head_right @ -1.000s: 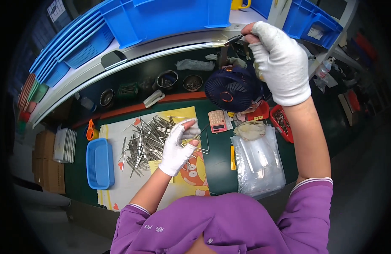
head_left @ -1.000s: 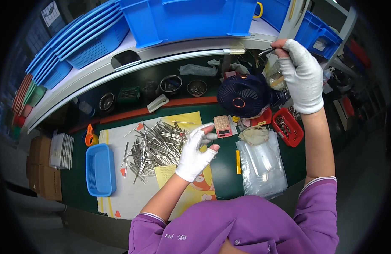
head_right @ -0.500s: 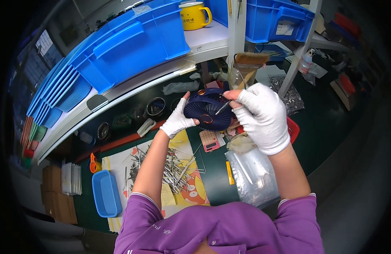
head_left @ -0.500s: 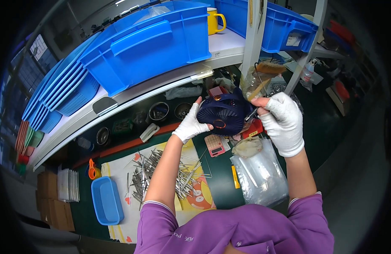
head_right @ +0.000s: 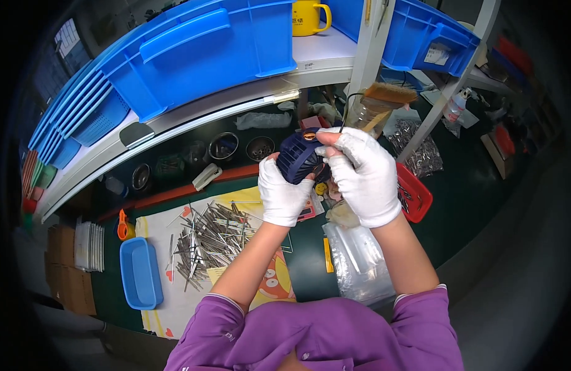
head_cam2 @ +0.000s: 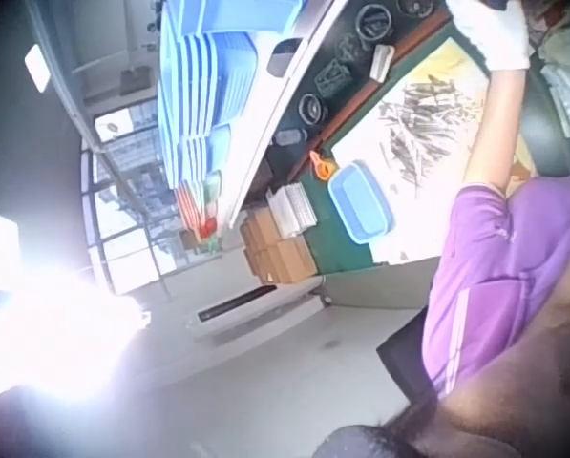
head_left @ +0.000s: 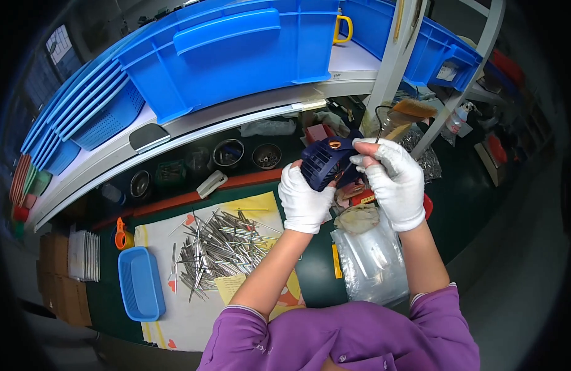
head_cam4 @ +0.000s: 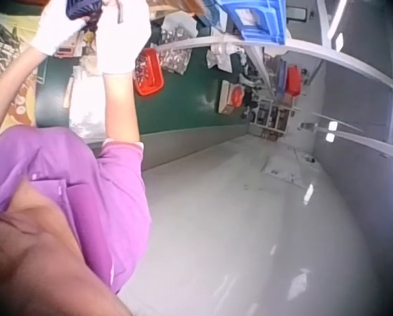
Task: Sorting and aligning a large quantity of thin metal pins on a workbench into a neat row.
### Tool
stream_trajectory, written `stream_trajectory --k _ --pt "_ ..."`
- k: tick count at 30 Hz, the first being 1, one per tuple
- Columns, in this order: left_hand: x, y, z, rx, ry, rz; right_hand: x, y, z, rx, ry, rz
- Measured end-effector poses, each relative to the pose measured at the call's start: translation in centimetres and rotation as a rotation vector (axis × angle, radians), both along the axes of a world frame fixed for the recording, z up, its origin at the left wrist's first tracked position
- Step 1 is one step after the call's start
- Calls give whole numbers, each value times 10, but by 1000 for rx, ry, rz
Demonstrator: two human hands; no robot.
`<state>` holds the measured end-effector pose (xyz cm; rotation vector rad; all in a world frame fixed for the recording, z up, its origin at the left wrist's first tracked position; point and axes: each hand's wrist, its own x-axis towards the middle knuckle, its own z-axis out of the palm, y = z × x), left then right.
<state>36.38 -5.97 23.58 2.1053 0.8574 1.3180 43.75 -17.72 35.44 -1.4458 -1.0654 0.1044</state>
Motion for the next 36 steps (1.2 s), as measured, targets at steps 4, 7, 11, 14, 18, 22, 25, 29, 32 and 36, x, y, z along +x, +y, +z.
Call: stream_trajectory --k 4,7,11,14,18,22,25,29,32,36 --pt "8 -20 -11 148 -98 125 14 41 11 -2 91 106" --pt "2 -31 -16 137 -129 67 31 62 12 -170 82 87" --pt "-6 -28 -33 142 -238 -106 45 73 5 -301 -72 5" --pt "-14 -21 -45 45 -399 -356 41 81 11 -348 12 16" --pt "-17 -11 -60 -55 -551 -511 35 91 12 -471 -64 63" --pt "-6 -1 -66 -670 -965 -621 37 90 10 -555 -337 14" --pt "-3 28 -64 -1131 -644 -786 42 92 9 -642 -369 -59" --pt "1 57 -53 -1273 -658 -1310 43 101 8 -754 -174 -50" --pt "12 55 -61 -1297 -774 -1385 52 104 12 -815 -6 -1" --pt "18 50 -60 -1389 -860 -1387 68 111 8 -848 5 78"
